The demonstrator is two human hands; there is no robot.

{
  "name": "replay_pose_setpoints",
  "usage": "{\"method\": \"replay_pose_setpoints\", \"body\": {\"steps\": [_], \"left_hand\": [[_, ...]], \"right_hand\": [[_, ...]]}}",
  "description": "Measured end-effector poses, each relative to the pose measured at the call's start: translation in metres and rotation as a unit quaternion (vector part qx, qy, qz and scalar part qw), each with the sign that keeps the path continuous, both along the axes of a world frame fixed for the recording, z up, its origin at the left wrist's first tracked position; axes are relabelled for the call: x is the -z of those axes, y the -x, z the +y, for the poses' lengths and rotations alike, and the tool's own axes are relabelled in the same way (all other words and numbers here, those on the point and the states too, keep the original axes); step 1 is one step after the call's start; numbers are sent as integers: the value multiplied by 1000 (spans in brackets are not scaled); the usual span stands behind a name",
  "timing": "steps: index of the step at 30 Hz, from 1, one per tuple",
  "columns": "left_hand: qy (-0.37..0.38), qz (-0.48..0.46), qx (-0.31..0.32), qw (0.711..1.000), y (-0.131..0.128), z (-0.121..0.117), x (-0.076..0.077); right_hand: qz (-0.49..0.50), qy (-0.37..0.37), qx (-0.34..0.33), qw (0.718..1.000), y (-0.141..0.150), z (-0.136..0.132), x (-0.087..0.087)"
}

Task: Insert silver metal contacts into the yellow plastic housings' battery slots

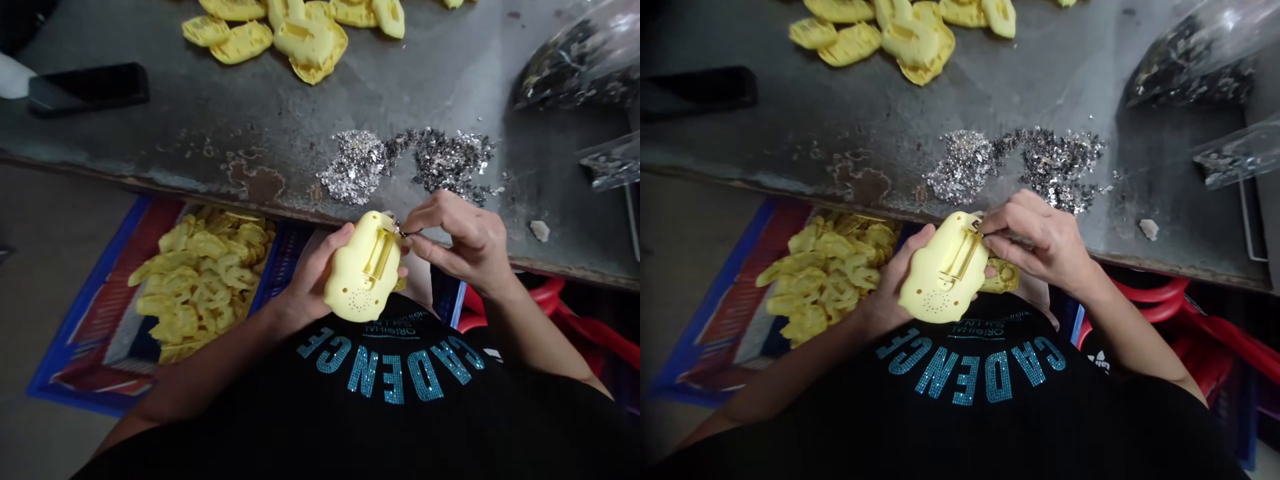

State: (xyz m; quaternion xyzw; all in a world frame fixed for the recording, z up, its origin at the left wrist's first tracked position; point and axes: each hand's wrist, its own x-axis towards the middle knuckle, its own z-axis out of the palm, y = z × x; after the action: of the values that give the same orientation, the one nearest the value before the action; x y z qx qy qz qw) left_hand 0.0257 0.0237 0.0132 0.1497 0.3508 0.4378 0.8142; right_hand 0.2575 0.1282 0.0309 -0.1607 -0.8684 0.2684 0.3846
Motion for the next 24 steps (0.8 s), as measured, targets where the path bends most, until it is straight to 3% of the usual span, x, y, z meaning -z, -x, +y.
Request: {"method": "replay_pose_setpoints", "body": {"steps": [4,13,24], "left_hand": [[5,-34,3,999,13,12,0],[31,5,-11,999,38,28,-4],[32,-51,-22,998,43,33,0]], "right_hand": [[-73,-66,5,995,15,17,-7],[-155,-131,-26,979,46,45,-13],[-151,-147,-25,977,55,44,-6]]}}
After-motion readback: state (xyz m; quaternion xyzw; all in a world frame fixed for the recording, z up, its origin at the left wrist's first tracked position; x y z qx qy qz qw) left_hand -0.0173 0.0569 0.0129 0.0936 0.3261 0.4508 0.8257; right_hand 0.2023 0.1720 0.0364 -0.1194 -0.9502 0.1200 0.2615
